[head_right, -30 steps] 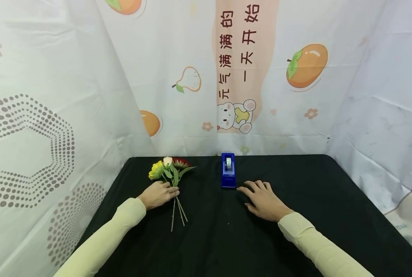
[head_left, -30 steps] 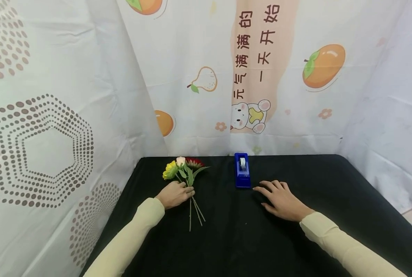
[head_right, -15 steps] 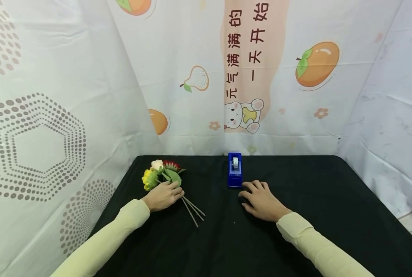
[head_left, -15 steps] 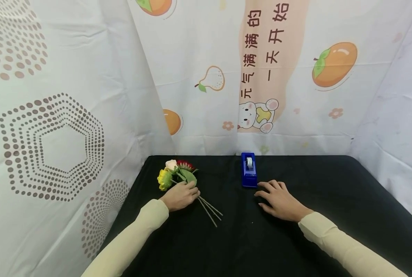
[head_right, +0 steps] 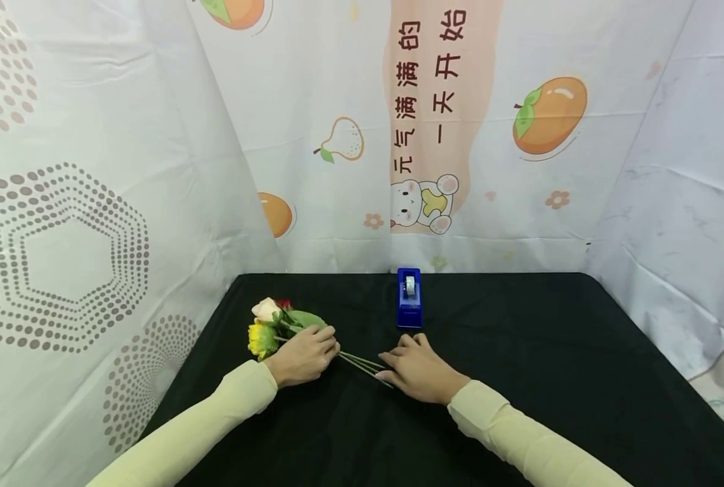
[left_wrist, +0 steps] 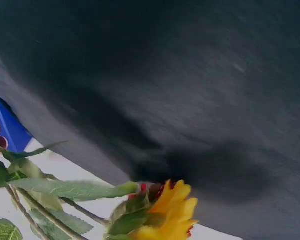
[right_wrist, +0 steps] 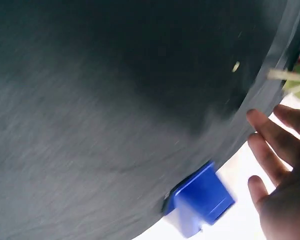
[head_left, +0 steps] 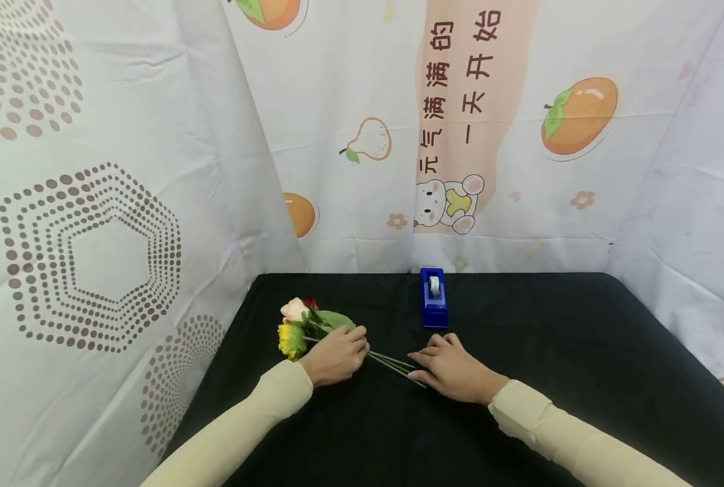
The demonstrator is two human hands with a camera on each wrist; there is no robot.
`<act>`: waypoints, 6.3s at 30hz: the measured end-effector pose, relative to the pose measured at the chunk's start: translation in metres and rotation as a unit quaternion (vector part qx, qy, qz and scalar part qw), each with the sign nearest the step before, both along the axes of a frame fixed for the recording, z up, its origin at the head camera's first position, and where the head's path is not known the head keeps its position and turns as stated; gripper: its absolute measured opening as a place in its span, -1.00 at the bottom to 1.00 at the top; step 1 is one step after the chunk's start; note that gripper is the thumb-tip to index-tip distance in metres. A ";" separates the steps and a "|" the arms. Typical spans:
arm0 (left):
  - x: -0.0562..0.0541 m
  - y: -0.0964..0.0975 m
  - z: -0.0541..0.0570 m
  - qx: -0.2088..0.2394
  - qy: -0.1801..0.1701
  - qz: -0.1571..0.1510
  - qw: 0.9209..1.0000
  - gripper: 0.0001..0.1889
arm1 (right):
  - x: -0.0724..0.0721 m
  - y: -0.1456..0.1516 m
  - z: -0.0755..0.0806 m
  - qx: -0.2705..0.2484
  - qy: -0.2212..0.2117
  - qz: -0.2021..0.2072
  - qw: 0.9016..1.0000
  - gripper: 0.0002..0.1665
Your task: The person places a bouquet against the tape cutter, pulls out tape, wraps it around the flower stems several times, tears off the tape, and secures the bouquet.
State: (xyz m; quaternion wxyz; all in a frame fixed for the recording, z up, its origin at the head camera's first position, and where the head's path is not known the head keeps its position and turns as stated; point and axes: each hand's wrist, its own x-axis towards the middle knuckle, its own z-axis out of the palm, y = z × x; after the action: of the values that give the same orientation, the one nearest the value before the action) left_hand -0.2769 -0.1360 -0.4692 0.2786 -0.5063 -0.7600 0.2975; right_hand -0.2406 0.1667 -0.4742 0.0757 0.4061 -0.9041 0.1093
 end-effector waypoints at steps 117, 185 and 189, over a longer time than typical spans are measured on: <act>0.056 0.115 -0.004 0.128 -0.242 0.109 0.956 -0.70 | 0.033 0.068 -0.020 -0.097 -0.038 -0.023 0.994 -0.84; -0.076 0.121 0.050 0.471 -0.478 0.287 0.684 -0.89 | -0.056 0.041 0.037 -0.343 -0.464 -0.279 0.767 -0.46; -0.072 0.134 0.037 0.447 -0.467 0.295 0.703 -0.82 | -0.067 0.038 0.037 -0.344 -0.463 -0.305 0.758 -0.41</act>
State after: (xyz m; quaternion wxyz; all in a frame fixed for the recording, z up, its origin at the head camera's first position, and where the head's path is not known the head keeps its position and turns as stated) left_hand -0.3486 -0.0025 -0.4327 -0.0205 -0.1459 -0.9471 -0.2851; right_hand -0.3079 0.2044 -0.4375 -0.1876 -0.0445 -0.8065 0.5589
